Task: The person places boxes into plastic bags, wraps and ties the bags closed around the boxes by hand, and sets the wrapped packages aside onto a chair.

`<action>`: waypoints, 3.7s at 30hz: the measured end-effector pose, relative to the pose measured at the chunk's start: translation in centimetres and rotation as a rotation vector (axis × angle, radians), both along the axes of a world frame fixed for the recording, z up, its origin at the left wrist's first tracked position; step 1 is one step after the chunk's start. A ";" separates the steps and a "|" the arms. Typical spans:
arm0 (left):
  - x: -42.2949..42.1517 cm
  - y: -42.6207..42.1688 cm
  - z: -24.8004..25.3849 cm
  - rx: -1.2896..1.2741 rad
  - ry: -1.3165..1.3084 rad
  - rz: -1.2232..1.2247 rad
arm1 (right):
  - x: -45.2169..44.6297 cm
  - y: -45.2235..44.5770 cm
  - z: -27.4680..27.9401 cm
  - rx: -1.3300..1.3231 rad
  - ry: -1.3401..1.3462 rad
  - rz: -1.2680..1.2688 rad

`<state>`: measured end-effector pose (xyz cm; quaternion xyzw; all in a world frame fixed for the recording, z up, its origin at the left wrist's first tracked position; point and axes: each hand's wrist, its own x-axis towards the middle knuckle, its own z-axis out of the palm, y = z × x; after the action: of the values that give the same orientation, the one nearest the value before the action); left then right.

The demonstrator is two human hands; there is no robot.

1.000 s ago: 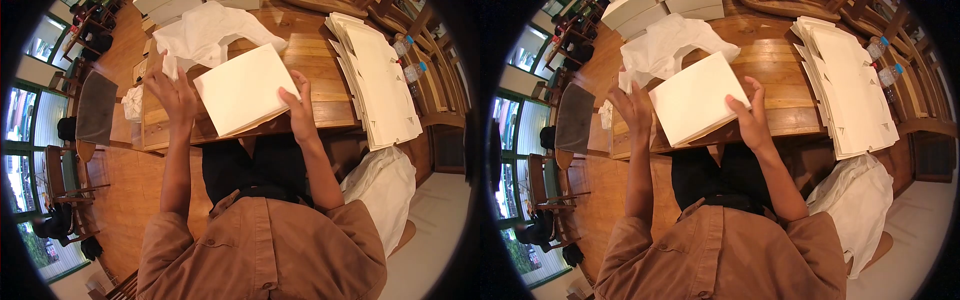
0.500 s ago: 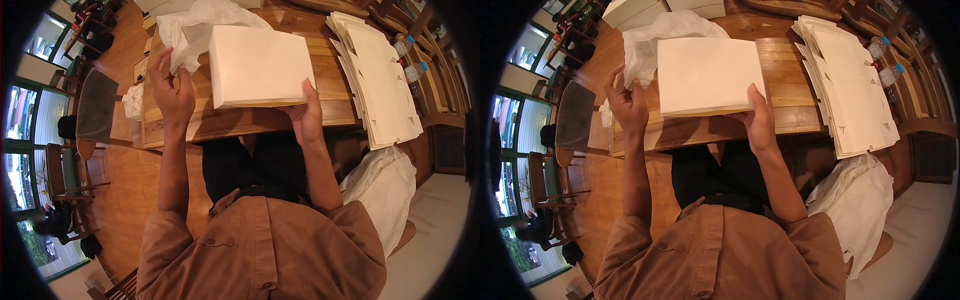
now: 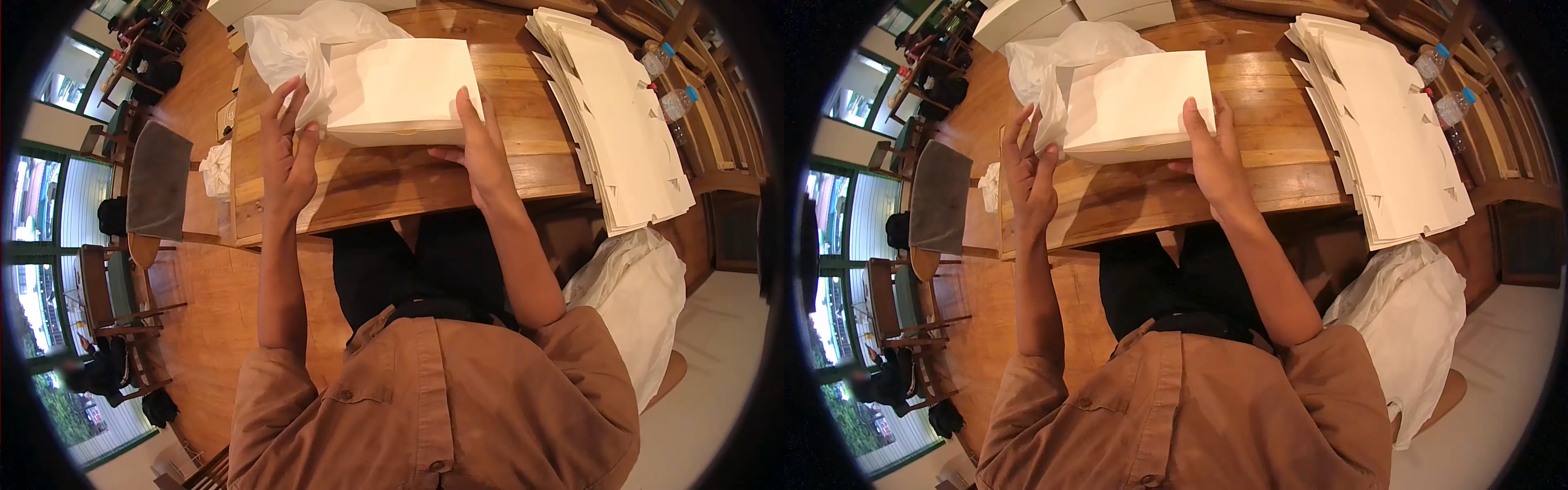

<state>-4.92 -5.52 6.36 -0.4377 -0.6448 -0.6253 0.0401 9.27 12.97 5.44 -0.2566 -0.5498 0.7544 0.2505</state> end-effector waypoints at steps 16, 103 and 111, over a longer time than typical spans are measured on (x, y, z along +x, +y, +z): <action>3.4 2.5 -1.1 0.027 -0.174 -0.204 | -0.7 1.3 0.5 -0.081 0.113 -0.187; -3.4 15.7 -5.2 -0.041 -1.044 -0.804 | -3.1 15.2 15.1 0.526 -0.615 0.451; 0.0 15.0 -4.2 -0.044 -1.444 -0.788 | -6.2 15.4 13.8 0.601 -0.758 0.652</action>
<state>-4.92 9.52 2.19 -0.1227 -0.3230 -0.7084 -0.6154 3.06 28.36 19.24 -0.2435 -0.8416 0.4590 -0.1470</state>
